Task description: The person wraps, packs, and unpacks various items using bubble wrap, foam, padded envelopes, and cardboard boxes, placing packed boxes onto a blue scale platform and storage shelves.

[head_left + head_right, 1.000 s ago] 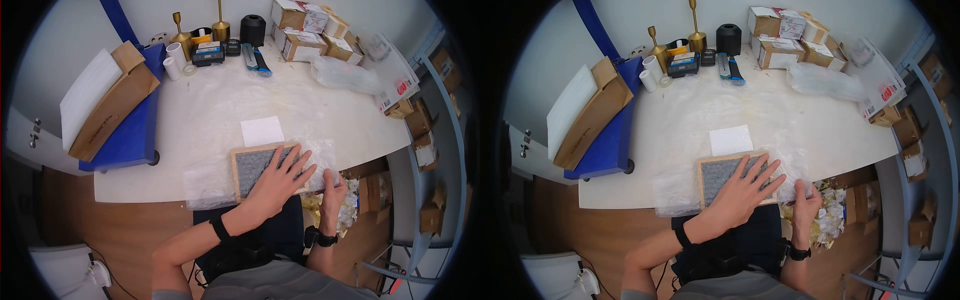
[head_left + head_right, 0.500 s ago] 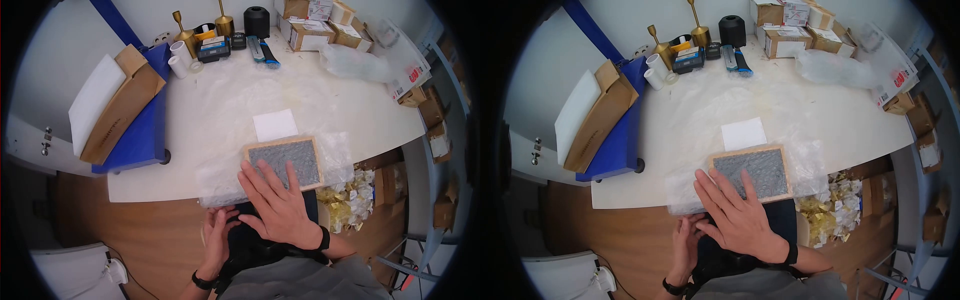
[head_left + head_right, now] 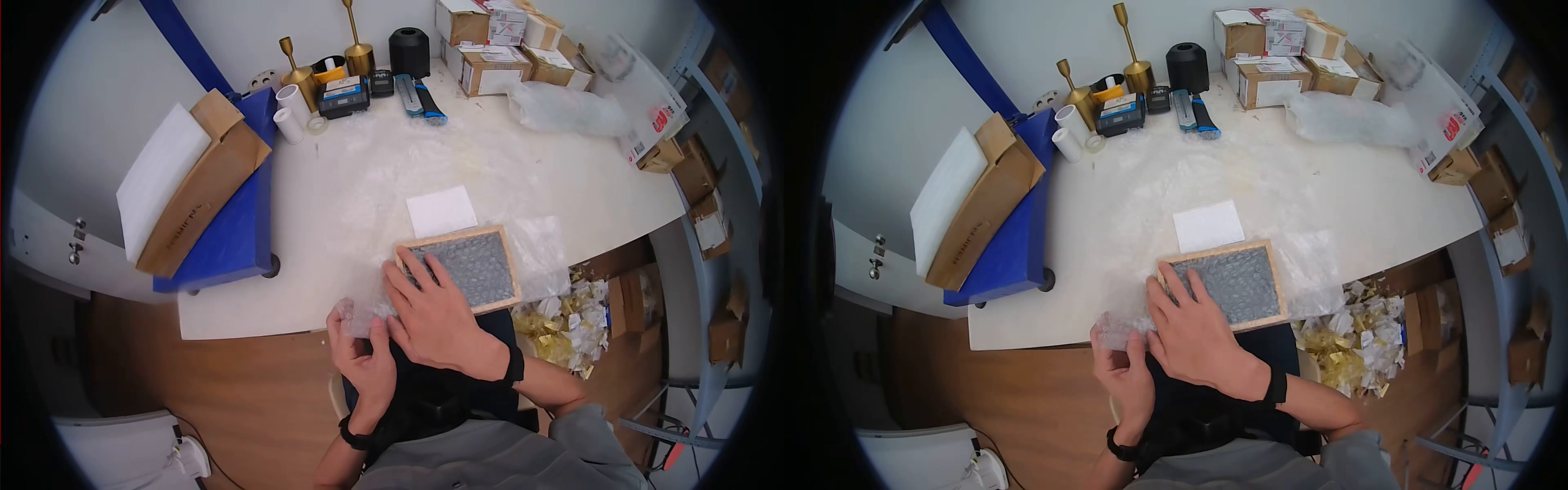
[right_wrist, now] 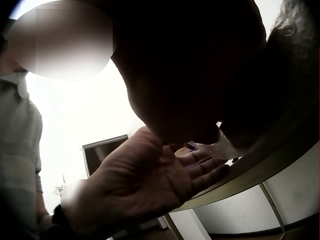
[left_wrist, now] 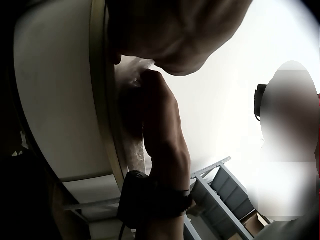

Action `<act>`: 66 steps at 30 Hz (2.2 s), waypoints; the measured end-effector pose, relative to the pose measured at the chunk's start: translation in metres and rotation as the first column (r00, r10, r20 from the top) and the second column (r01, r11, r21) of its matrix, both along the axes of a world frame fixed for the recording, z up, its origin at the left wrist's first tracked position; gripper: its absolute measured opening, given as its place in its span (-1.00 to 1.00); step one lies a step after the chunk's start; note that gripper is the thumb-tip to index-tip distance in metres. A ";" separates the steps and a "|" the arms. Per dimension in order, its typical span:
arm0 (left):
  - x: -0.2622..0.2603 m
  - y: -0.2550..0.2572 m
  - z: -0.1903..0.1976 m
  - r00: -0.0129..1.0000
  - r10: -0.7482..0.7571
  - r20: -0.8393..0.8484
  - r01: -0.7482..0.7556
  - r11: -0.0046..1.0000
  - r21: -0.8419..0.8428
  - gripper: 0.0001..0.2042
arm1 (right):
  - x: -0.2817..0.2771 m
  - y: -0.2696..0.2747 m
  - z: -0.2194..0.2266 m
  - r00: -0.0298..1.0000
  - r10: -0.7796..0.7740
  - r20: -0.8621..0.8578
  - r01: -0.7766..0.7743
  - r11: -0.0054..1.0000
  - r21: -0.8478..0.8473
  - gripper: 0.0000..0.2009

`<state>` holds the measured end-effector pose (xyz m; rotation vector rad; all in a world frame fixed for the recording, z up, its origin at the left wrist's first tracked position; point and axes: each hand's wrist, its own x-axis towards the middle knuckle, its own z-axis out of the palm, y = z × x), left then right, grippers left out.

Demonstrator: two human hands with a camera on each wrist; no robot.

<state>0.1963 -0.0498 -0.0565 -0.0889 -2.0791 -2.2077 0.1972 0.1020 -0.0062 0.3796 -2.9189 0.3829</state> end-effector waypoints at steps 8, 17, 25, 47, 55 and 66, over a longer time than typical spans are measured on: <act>-0.016 0.045 -0.005 0.778 -0.315 -0.544 0.094 0.914 -0.396 -0.88 | 0.004 0.028 -0.009 1.000 -0.002 0.019 0.018 0.361 -0.932 -0.36; -0.034 0.030 0.018 0.662 -0.603 -0.445 0.116 0.668 -0.735 -0.54 | -0.010 0.041 0.012 0.973 -0.227 0.042 0.174 0.600 -0.781 -0.26; -0.035 0.029 0.013 0.565 -0.730 -0.384 0.015 0.474 -0.880 -0.24 | -0.127 0.063 0.022 0.967 -0.229 0.115 0.247 0.953 -0.175 -0.40; -0.042 0.024 0.019 0.493 -0.811 -0.315 0.021 0.373 -0.927 -0.32 | -0.192 0.128 0.034 0.779 -0.275 0.563 0.617 0.496 -0.611 -0.61; -0.065 0.029 0.040 0.425 -0.881 -0.209 0.143 0.293 -0.945 -0.30 | -0.216 0.125 -0.012 0.928 -0.357 0.105 0.371 0.908 -0.194 -0.54; -0.055 0.038 0.035 0.465 -0.859 -0.215 -0.075 0.204 -0.976 -0.29 | -0.008 0.128 0.083 0.998 0.008 -0.065 -0.020 0.983 -0.185 -0.30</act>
